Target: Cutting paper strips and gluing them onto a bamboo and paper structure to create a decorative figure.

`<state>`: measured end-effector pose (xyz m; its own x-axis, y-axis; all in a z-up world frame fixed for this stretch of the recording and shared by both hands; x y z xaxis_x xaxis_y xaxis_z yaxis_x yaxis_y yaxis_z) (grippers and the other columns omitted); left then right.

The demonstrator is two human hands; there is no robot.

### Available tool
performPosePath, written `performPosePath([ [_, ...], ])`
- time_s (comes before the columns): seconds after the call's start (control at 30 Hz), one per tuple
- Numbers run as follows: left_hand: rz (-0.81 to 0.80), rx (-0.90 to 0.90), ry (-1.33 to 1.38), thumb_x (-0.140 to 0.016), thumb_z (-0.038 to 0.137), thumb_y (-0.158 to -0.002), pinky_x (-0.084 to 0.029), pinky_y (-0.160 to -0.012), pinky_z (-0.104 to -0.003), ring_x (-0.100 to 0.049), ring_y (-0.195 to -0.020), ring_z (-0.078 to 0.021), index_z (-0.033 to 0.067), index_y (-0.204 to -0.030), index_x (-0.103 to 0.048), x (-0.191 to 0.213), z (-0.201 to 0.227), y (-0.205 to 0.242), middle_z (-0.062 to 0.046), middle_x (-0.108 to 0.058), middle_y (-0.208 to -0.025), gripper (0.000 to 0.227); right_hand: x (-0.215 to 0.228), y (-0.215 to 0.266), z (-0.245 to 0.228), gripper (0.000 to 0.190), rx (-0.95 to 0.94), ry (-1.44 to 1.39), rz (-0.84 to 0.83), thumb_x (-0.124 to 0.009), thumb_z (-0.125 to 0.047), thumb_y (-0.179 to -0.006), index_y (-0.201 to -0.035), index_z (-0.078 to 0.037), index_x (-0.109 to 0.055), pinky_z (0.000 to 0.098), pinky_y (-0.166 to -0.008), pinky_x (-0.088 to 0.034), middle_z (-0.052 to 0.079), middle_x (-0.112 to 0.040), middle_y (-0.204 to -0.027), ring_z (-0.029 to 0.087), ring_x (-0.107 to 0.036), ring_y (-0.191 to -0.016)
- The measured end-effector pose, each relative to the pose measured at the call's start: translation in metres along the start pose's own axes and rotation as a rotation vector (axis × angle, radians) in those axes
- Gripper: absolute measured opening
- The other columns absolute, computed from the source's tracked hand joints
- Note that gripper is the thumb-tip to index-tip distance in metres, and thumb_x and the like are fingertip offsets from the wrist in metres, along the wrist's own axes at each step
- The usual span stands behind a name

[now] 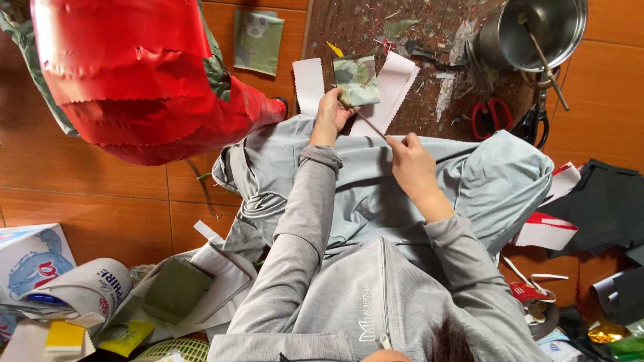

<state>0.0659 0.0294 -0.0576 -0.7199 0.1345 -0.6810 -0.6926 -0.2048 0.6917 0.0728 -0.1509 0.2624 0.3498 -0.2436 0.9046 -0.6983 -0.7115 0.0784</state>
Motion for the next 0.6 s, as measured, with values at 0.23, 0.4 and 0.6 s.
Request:
performPosePath([
  [0.23,0.023,-0.063,-0.016,-0.043,0.017,-0.098,-0.062,-0.074,-0.056,-0.069,-0.093,-0.0415,-0.0109,-0.122,-0.049,-0.015,0.007,0.018,-0.026,-0.065,-0.109,0.037,-0.015,0.014,0.063,0.028,-0.151,0.102,-0.079,-0.061,-0.009,-0.093,-0.117,-0.013,-0.075,0.0511,-0.073,-0.055,0.018,-0.065,-0.096,0.041,-0.067,-0.084],
  [0.4,0.085,-0.069,-0.047,-0.043,0.017,-0.100,-0.059,-0.090,-0.062,-0.066,-0.105,-0.0454,-0.0126,-0.125,-0.047,-0.003,0.003,0.013,-0.030,-0.062,-0.117,0.038,-0.019,-0.024,0.046,0.040,-0.096,0.166,-0.052,-0.062,-0.005,-0.080,-0.119,-0.007,-0.068,0.0529,-0.065,-0.054,0.019,-0.067,-0.097,0.043,-0.068,-0.079],
  [0.6,0.028,-0.081,-0.017,-0.044,0.016,-0.097,-0.058,-0.090,-0.064,-0.066,-0.106,-0.0452,-0.0129,-0.124,-0.049,-0.005,0.002,0.009,-0.028,-0.062,-0.118,0.040,-0.064,-0.070,0.011,0.033,0.023,0.103,-0.042,-0.058,0.000,-0.086,-0.119,-0.001,-0.064,0.0515,-0.067,-0.056,0.019,-0.068,-0.094,0.042,-0.069,-0.078],
])
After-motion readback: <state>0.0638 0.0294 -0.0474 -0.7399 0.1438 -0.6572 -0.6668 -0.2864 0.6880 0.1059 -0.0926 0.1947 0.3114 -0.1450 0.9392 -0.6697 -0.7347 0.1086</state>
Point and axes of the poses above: each hand's wrist, its own y-axis away from the middle knuckle, its own x-axis out of the back of the hand, z = x × y, the point moved 10 cm from there along -y, towards the middle knuckle
